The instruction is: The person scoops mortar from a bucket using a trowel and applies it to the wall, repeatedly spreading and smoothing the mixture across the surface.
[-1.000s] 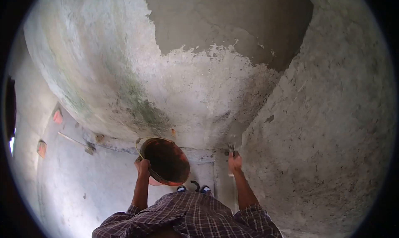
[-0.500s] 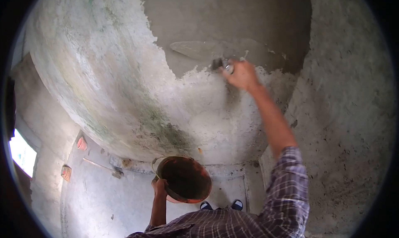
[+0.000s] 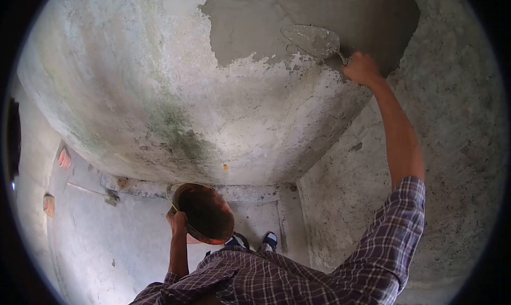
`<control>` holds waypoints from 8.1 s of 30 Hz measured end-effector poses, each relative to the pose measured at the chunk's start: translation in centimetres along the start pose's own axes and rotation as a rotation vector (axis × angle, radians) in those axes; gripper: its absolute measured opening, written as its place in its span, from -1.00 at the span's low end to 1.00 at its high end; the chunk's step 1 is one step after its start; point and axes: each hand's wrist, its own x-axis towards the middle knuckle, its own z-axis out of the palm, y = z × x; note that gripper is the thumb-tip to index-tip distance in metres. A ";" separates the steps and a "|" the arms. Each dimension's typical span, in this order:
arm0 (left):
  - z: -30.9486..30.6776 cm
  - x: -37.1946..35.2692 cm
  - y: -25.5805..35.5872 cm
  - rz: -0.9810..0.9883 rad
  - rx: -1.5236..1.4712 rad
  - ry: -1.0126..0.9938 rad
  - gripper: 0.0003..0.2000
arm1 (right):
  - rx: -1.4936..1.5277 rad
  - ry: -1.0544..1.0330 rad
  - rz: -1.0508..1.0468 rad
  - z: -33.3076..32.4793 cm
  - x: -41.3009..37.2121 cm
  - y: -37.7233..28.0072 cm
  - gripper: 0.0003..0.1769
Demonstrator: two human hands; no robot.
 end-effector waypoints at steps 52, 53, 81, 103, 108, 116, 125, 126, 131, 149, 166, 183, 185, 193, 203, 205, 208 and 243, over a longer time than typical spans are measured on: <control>2.7 -1.0 2.8 0.058 -0.307 -0.026 -0.86 | 1.024 0.266 0.552 27.5 -23.2 1.1 -0.48; 2.7 -1.3 2.8 0.066 -0.297 -0.033 -0.86 | 1.069 0.409 0.551 28.6 -20.8 1.6 -0.48; 9.7 -5.8 6.0 0.125 -0.328 -0.101 -0.85 | 1.127 0.224 0.143 19.8 -8.2 -1.3 -0.65; 11.4 -9.7 3.2 0.015 -0.331 -0.038 -0.78 | 0.566 0.075 -0.202 27.3 -12.8 4.0 -0.60; 9.6 -8.9 1.8 0.038 -0.360 -0.026 -0.75 | 0.764 0.432 -0.071 18.2 -8.2 5.9 -0.59; 9.8 -10.3 2.9 0.027 -0.323 0.050 -0.75 | 0.538 0.150 -0.205 20.6 -6.4 3.2 -0.68; 10.6 -11.7 4.3 0.096 -0.401 -0.057 -0.75 | 0.652 -0.232 -0.244 20.7 -15.4 6.0 -0.60; 10.6 -11.4 4.4 0.106 -0.438 -0.084 -0.81 | 0.714 -0.244 -0.207 19.5 -16.6 5.9 -0.59; 9.7 -14.0 8.0 0.167 -0.355 -0.183 -0.64 | 0.995 -0.590 -0.272 18.8 -24.7 5.8 -0.53; 8.7 -19.1 15.4 0.415 -0.252 -0.377 -0.40 | 0.733 -0.566 -0.467 23.8 -33.5 -1.1 -0.38; 9.5 -20.4 14.3 0.326 -0.370 -0.438 -0.47 | 0.711 -0.045 -0.605 26.2 -33.5 -3.7 -0.57; 7.8 -19.6 14.5 0.307 -0.335 -0.479 -0.49 | 0.830 0.076 -0.768 23.2 -34.7 -3.7 -0.55; 8.2 -20.3 14.6 0.356 -0.399 -0.437 -0.49 | 0.865 0.071 -0.752 22.7 -35.3 -3.7 -0.56; 8.8 -20.6 13.9 0.401 -0.315 -0.396 -0.48 | 1.196 -0.128 -0.570 21.0 -37.6 -3.3 -0.53; 10.3 -20.3 12.5 0.462 -0.098 -0.386 -0.43 | 1.276 -0.242 -0.463 22.0 -39.0 -0.9 -0.58; 10.2 -19.7 12.2 0.440 -0.150 -0.404 -0.43 | 1.312 -0.260 -0.435 22.5 -38.9 -0.2 -0.58; 9.7 -18.3 11.0 0.354 -0.285 -0.421 -0.44 | 1.334 -0.259 -0.379 22.4 -38.8 1.7 -0.55; 4.5 -12.9 3.5 0.170 -0.475 0.028 -0.56 | 1.318 0.421 0.079 17.0 -14.3 8.6 -0.54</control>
